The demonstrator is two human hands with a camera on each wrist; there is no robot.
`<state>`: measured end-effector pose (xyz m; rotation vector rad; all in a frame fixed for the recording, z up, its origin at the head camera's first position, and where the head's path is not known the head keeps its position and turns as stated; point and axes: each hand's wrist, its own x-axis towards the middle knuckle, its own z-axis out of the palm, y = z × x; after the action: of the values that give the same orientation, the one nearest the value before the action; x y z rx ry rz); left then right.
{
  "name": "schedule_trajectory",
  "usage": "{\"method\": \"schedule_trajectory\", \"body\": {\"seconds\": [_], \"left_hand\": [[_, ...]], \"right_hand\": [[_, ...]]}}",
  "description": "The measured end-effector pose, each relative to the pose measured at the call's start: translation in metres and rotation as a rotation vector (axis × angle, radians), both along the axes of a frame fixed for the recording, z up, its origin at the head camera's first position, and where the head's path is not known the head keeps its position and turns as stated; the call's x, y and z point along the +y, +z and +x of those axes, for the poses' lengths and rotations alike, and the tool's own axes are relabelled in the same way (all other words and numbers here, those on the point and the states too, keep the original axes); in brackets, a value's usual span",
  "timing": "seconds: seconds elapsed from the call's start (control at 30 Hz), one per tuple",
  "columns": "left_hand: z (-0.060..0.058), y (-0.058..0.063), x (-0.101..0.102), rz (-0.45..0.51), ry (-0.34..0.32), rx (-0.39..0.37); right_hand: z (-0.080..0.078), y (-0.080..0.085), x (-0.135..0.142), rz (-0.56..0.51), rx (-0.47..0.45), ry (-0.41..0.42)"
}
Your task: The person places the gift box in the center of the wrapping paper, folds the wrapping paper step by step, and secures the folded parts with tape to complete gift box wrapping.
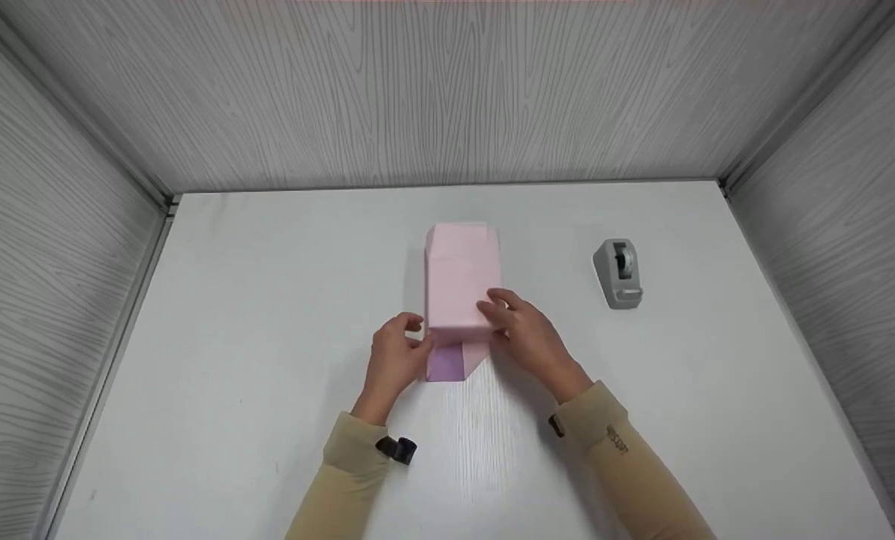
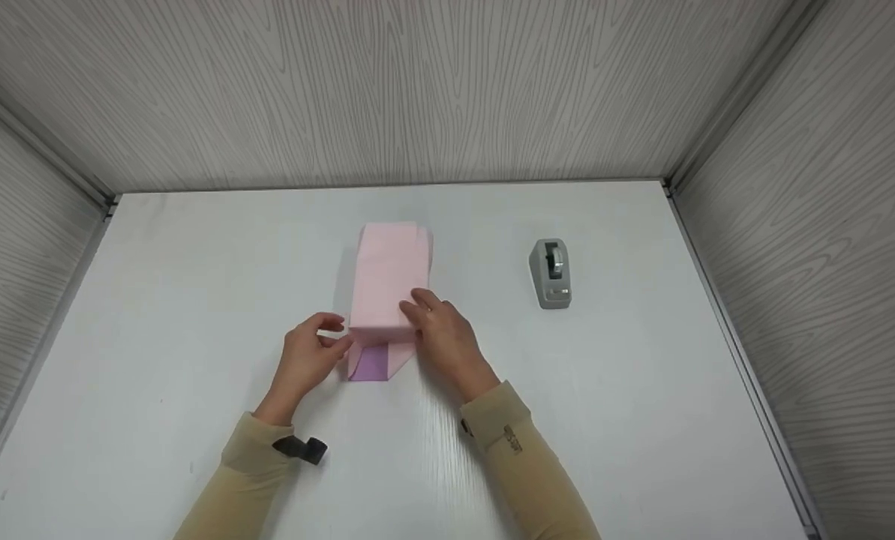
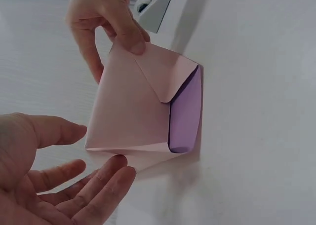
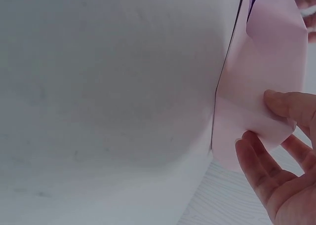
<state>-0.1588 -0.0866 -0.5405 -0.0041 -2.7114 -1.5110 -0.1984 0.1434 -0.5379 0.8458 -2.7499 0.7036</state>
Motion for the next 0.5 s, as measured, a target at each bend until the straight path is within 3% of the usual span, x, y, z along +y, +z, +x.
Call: {"method": "schedule_trajectory", "body": {"seconds": [0.13, 0.5], "left_hand": [[0.002, -0.006, -0.002, 0.031, 0.045, -0.001], [0.002, -0.013, 0.004, -0.022, 0.134, 0.054]], "right_hand": [[-0.001, 0.000, 0.001, -0.006, 0.009, 0.012], [-0.001, -0.001, 0.000, -0.016, 0.005, 0.010]]}}
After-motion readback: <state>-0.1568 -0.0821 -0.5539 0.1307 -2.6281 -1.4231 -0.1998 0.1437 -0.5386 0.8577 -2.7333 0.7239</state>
